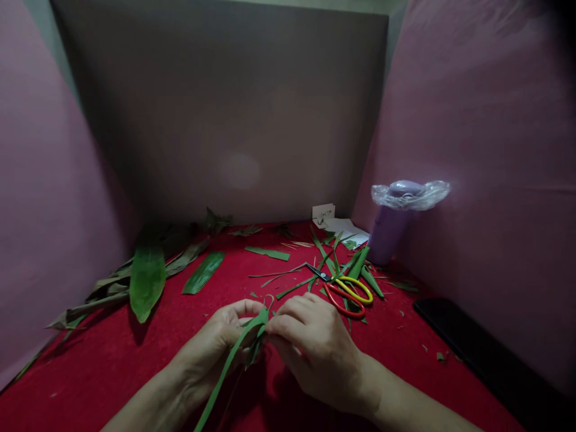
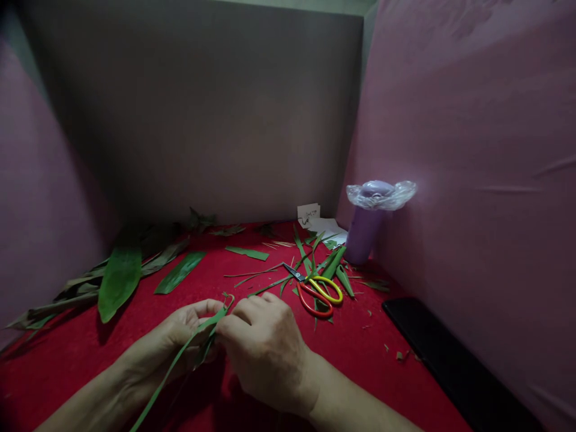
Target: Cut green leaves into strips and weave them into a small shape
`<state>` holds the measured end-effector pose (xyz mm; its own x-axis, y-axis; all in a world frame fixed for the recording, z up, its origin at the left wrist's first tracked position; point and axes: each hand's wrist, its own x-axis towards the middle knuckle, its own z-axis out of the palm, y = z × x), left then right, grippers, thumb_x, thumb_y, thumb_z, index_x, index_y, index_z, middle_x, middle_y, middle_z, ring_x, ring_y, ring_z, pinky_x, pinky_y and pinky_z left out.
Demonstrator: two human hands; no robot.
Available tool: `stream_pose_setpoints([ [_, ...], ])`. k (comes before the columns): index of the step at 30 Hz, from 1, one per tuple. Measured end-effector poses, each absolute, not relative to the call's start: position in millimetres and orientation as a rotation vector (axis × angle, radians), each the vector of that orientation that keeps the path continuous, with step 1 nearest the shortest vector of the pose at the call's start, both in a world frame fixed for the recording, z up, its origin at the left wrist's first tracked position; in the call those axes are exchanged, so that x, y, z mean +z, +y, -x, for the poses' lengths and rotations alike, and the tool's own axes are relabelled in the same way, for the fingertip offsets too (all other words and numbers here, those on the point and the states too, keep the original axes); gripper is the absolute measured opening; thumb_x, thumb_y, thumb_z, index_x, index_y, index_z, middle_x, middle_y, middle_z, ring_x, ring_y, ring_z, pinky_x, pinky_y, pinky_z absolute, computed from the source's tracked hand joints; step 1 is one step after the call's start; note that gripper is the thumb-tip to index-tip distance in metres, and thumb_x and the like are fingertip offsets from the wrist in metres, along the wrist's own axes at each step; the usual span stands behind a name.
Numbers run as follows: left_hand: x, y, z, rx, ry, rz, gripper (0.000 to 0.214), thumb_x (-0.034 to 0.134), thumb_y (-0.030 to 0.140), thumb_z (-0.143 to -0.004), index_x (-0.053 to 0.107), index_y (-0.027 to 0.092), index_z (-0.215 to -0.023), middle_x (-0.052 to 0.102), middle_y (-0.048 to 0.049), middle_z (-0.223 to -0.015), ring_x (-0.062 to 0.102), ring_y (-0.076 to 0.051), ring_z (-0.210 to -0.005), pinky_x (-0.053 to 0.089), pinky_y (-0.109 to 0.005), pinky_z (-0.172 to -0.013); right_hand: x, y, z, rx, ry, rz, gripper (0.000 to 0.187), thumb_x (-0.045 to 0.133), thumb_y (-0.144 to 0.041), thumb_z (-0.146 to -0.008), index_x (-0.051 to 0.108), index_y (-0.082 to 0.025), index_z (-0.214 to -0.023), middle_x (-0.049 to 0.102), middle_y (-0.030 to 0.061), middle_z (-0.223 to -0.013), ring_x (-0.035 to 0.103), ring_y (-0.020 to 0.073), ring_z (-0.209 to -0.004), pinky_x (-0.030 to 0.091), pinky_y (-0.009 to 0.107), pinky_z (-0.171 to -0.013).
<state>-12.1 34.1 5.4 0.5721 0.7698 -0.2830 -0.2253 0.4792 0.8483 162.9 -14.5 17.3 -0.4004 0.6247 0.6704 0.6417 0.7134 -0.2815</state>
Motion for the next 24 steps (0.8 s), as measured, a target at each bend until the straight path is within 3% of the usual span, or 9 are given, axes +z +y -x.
stream_pose_setpoints([
  [4, 4.4, 34.9, 11.7, 0.666, 0.729, -0.879, 0.032, 0.063, -0.003, -0.058, 0.055, 0.016, -0.082, 0.057, 0.0021, -0.059, 0.048, -0.006, -0.044, 0.033, -0.017, -0.045, 15.6, -14.2, -160.6, -0.015, -2.089, 0.946, 0.013, 0.049, -0.012, -0.081, 0.061, -0.014, -0.077, 0.06, 0.0038, -0.068, 0.05, 0.0144, -0.063, 0.035, 0.029, -0.061],
  [11, 13.2, 29.6, 10.1, 0.69, 0.802, -0.93, 0.025, 0.066, 0.003, -0.059, 0.055, 0.016, -0.077, 0.053, 0.0055, -0.051, 0.038, -0.003, -0.037, 0.024, -0.016, -0.039, 19.0, -11.8, -158.8, 0.912, -1.67, 1.109, 0.009, 0.053, -0.013, -0.078, 0.058, -0.014, -0.071, 0.056, -0.0009, -0.063, 0.05, 0.0099, -0.06, 0.04, 0.022, -0.058],
  [24, 13.9, 30.3, 7.4, 0.604, 0.678, -0.849, 0.02, 0.072, 0.01, -0.064, 0.054, 0.014, -0.074, 0.058, 0.0006, -0.055, 0.049, -0.007, -0.047, 0.034, -0.02, -0.048, 15.8, -5.0, -161.3, 0.985, -1.549, 1.1, 0.007, 0.055, -0.017, -0.078, 0.056, -0.016, -0.071, 0.055, -0.0018, -0.065, 0.048, 0.0102, -0.061, 0.039, 0.023, -0.058],
])
